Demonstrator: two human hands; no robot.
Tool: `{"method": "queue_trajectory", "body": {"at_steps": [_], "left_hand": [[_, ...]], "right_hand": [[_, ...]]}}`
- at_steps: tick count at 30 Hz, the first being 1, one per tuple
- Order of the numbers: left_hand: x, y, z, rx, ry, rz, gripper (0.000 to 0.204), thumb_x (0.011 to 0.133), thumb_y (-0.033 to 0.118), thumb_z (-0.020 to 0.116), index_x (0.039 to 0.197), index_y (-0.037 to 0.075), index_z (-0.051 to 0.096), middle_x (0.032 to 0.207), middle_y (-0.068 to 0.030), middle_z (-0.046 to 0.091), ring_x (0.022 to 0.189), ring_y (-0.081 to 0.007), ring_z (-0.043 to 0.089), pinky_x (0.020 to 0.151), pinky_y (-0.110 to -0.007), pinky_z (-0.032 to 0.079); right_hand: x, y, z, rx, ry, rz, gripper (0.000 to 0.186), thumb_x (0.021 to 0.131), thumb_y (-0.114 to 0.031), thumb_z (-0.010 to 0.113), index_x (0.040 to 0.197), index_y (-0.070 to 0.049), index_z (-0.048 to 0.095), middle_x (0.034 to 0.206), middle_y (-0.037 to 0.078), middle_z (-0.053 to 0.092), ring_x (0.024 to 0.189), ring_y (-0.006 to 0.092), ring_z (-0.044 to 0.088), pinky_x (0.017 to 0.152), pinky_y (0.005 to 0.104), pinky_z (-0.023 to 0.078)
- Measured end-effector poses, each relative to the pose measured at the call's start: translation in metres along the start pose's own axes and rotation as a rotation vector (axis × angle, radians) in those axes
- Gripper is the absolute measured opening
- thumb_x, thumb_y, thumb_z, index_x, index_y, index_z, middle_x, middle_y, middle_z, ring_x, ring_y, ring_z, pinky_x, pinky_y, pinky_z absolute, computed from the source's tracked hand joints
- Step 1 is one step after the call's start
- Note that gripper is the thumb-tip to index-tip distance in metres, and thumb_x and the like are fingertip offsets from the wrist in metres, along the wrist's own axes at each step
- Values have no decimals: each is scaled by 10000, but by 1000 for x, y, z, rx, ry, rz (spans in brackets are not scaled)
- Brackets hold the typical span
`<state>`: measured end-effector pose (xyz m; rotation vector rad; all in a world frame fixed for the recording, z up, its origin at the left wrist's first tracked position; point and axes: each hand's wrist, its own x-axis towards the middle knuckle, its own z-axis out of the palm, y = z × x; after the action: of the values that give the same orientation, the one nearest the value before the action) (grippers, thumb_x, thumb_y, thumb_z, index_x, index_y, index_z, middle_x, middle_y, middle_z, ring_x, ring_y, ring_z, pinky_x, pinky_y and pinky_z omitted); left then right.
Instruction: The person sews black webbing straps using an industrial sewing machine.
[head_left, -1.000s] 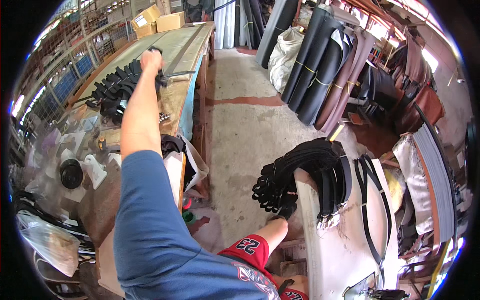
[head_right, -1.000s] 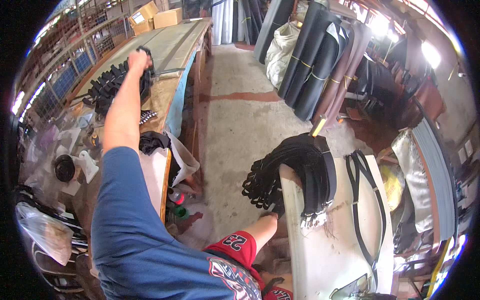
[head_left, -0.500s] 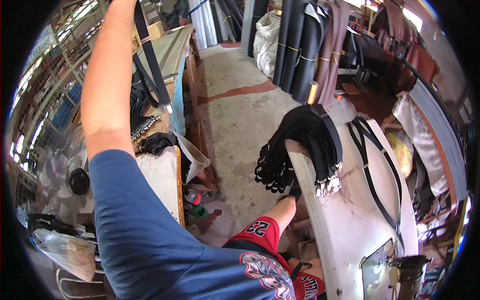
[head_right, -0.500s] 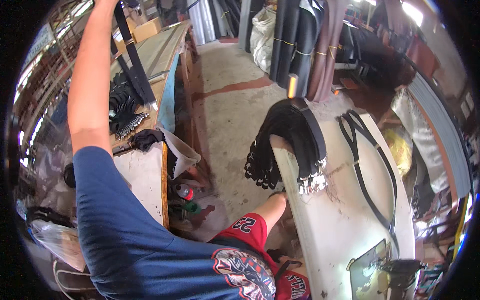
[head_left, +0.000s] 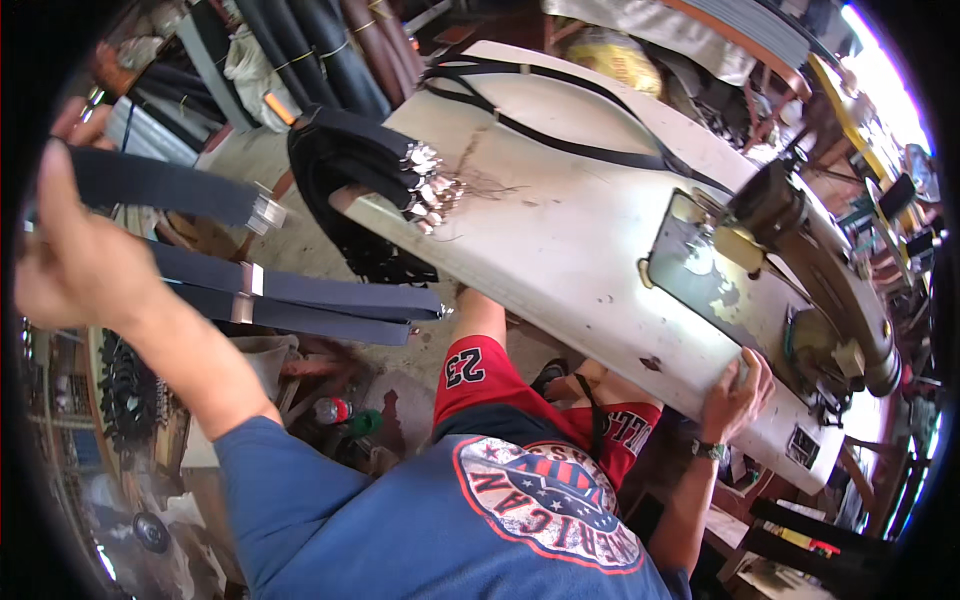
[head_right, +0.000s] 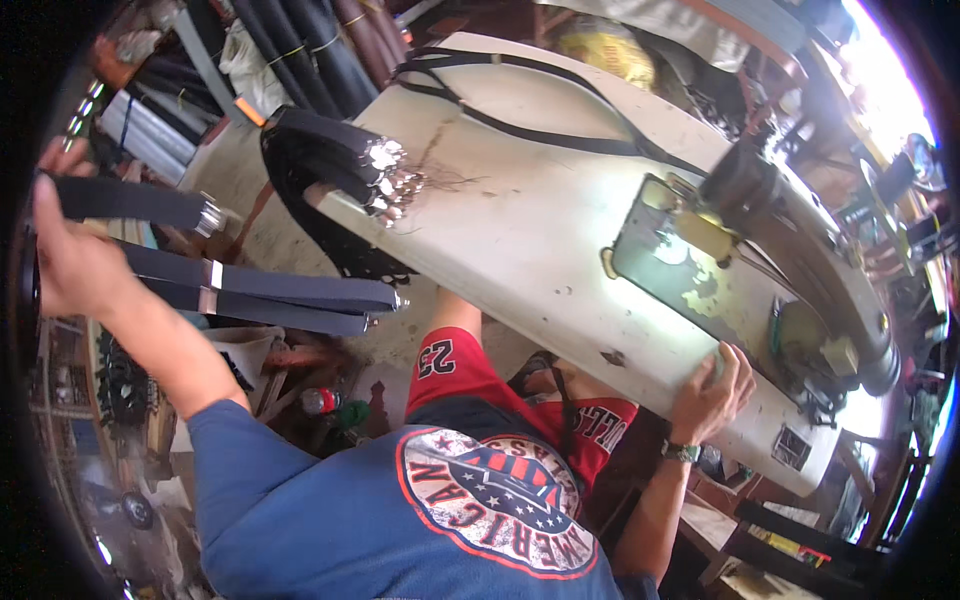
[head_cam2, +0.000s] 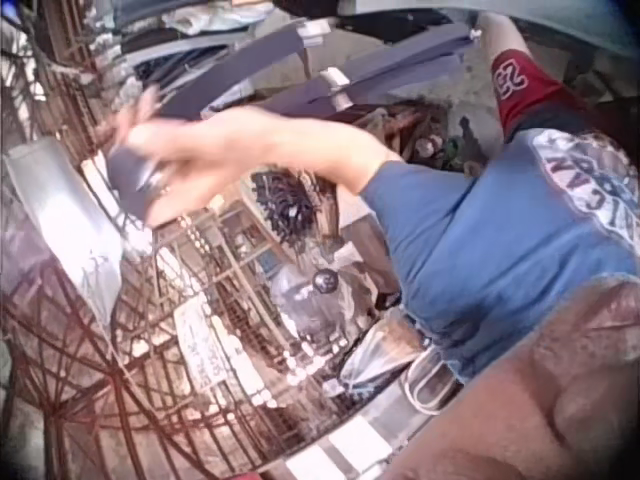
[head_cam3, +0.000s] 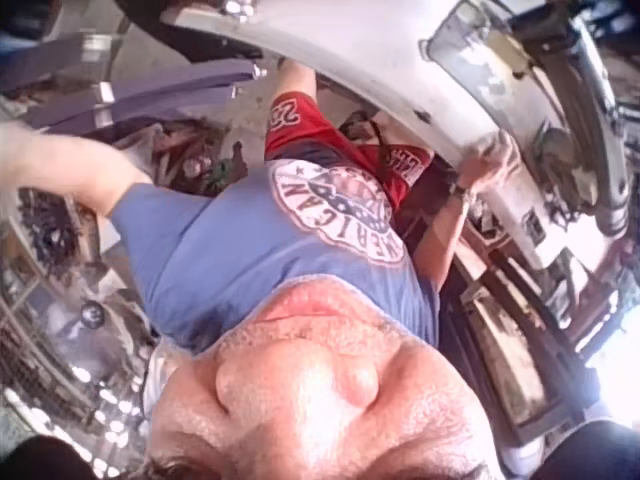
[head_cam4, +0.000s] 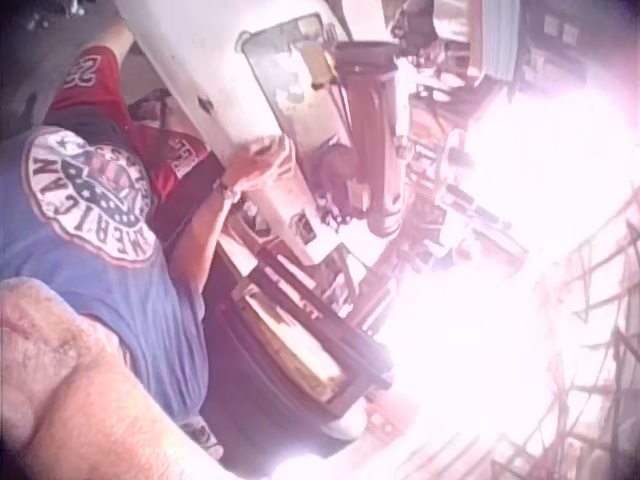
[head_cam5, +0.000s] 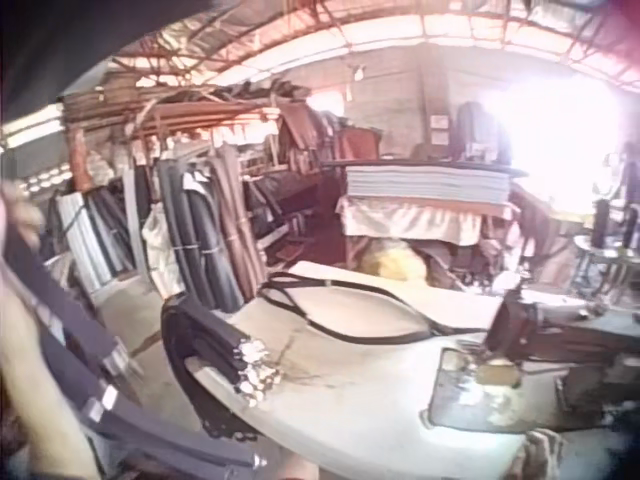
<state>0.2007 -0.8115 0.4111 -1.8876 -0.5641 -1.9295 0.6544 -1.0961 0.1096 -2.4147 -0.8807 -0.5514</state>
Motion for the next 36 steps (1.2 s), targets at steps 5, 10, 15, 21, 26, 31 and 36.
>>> {"method": "queue_trajectory", "body": {"at_steps": [5,10,15,21,26,31,36], "left_hand": [[-129,124,86,-647,-87,-167,301,970,108,632,1124,-150,602,871,-193,708,683,-195,684,593,-291,539],[-230,235,112,-1190,-587,-415,284,833,-11,760,1071,-35,607,1058,-204,707,945,-288,710,765,-391,575],[-291,285,104,-1101,-742,-446,449,823,127,841,1184,20,598,1059,-184,673,986,-381,672,848,-459,543],[-291,261,97,-952,-1362,-552,517,887,380,774,1145,-35,604,1042,-237,686,995,-425,671,865,-489,537],[-241,195,95,-987,-1820,-101,410,889,389,764,965,-4,677,896,-203,716,844,-389,694,768,-478,547],[-216,170,106,-1604,-1015,-711,384,763,174,921,1034,34,688,853,-68,708,737,-190,662,656,-318,507],[-244,205,106,-1910,-1077,-876,533,791,104,900,1239,40,618,861,-89,714,762,-149,688,682,-275,537]], "right_hand": [[-3,13,-11,-30,40,37,268,883,-123,670,1149,-94,692,1235,83,671,1187,310,577,1072,443,412],[-2,16,-10,89,71,-70,265,883,-115,674,1146,-81,692,1194,91,687,1168,317,589,1056,445,429],[-20,-23,-53,1115,-386,122,343,1059,-211,537,1250,49,652,1130,140,721,1034,208,657,967,355,496],[-37,-59,-60,1041,-946,236,488,992,-87,673,1445,0,510,1213,109,662,1092,131,648,897,289,543],[-36,-75,-58,1222,-1118,289,458,996,-75,678,1424,-5,533,1200,63,658,1095,111,619,940,270,520],[-16,-98,-86,1047,-1139,40,463,942,-67,724,1382,-25,589,1098,72,699,1027,118,667,901,297,543],[10,-104,-154,1058,-1156,-93,483,890,-5,755,1356,-13,627,1184,130,726,1096,144,668,937,304,520]]}}
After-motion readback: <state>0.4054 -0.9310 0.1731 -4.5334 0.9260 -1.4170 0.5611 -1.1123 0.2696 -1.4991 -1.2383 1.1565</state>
